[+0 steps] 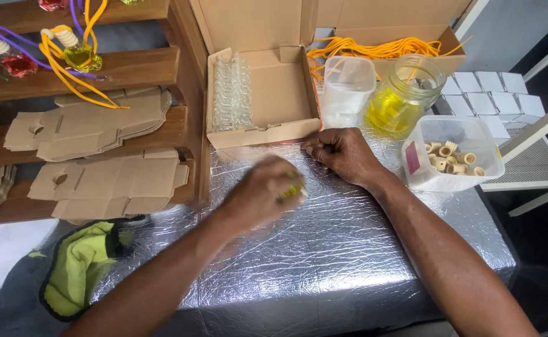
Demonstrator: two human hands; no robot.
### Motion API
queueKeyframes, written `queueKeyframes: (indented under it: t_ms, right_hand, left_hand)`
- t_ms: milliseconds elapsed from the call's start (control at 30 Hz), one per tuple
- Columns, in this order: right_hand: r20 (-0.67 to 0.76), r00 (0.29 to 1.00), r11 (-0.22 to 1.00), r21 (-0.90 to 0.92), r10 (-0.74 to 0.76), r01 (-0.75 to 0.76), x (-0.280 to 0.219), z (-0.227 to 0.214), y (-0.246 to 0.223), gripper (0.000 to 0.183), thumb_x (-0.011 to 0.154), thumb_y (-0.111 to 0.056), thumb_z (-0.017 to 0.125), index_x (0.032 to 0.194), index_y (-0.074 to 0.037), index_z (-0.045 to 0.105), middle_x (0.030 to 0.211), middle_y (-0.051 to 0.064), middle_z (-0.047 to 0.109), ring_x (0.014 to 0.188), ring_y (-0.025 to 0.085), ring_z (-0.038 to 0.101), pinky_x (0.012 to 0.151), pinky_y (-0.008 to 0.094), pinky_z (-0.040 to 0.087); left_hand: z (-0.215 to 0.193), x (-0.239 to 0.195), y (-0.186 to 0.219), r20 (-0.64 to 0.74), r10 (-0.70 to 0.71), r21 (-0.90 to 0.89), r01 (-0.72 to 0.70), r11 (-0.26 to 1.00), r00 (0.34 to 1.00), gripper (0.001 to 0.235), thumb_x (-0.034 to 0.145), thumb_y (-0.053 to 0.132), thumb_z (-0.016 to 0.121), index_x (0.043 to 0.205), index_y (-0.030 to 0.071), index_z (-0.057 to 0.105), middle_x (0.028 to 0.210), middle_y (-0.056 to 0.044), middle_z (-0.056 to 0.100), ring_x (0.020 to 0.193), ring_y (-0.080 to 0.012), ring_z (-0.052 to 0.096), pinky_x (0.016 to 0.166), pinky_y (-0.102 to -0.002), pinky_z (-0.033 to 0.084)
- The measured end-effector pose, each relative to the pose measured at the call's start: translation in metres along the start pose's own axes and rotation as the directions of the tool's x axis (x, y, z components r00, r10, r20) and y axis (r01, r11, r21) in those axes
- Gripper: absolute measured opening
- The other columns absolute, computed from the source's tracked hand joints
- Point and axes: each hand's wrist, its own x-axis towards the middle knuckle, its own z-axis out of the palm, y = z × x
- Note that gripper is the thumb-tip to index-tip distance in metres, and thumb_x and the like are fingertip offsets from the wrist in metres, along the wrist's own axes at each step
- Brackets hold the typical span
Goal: Filling a small perfume bottle with liquid using a syringe and then wiping it clean with a cloth.
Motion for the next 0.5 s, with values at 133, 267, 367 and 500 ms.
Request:
queueKeyframes:
  t_ms: [133,267,367,500]
  right_hand:
    - [-0.008,1.000,1.000,-0.005,-0.002,0.002,0.006,0.001,0.008,0.015,0.087,0.005,0.073,0.102,0.005,0.077,0.066,0.016,0.070,0.049,0.018,0.066,0.053,0.033,0.055]
    - [-0.009,1.000,1.000,-0.007,0.005,-0.005,0.004,-0.001,0.004,0.015,0.088,0.004,0.074,0.102,0.006,0.077,0.068,0.017,0.070,0.050,0.017,0.065,0.053,0.032,0.055]
    - [-0.007,1.000,1.000,-0.003,0.011,-0.011,0.005,0.000,0.003,0.015,0.088,0.002,0.074,0.102,0.005,0.077,0.067,0.016,0.071,0.049,0.016,0.065,0.053,0.032,0.055]
    - [0.002,1.000,1.000,-0.026,-0.001,0.001,0.003,0.000,-0.005,0.015,0.089,0.002,0.074,0.103,0.006,0.077,0.066,0.016,0.071,0.048,0.016,0.064,0.052,0.031,0.054]
  left_hand:
    - [0.017,0.002,0.026,0.067,0.143,-0.212,-0.126,0.969,0.987,0.021,0.090,0.012,0.075,0.106,-0.001,0.075,0.104,-0.021,0.071,0.102,-0.0327,0.066,0.094,-0.042,0.057]
    - [0.004,-0.002,-0.002,-0.061,0.009,-0.050,-0.012,0.999,0.998,0.021,0.089,0.012,0.075,0.105,-0.001,0.075,0.103,-0.020,0.070,0.102,-0.0328,0.068,0.088,-0.043,0.059]
    - [0.024,-0.002,0.023,-0.017,0.112,-0.116,-0.113,0.987,0.994,0.022,0.090,0.014,0.075,0.106,-0.001,0.075,0.104,-0.021,0.071,0.105,-0.0353,0.068,0.094,-0.045,0.057]
    - [0.003,0.006,0.012,-0.018,0.078,-0.047,-0.079,0.996,0.997,0.027,0.094,0.021,0.072,0.111,0.001,0.075,0.103,-0.019,0.072,0.112,-0.0356,0.065,0.105,-0.050,0.049]
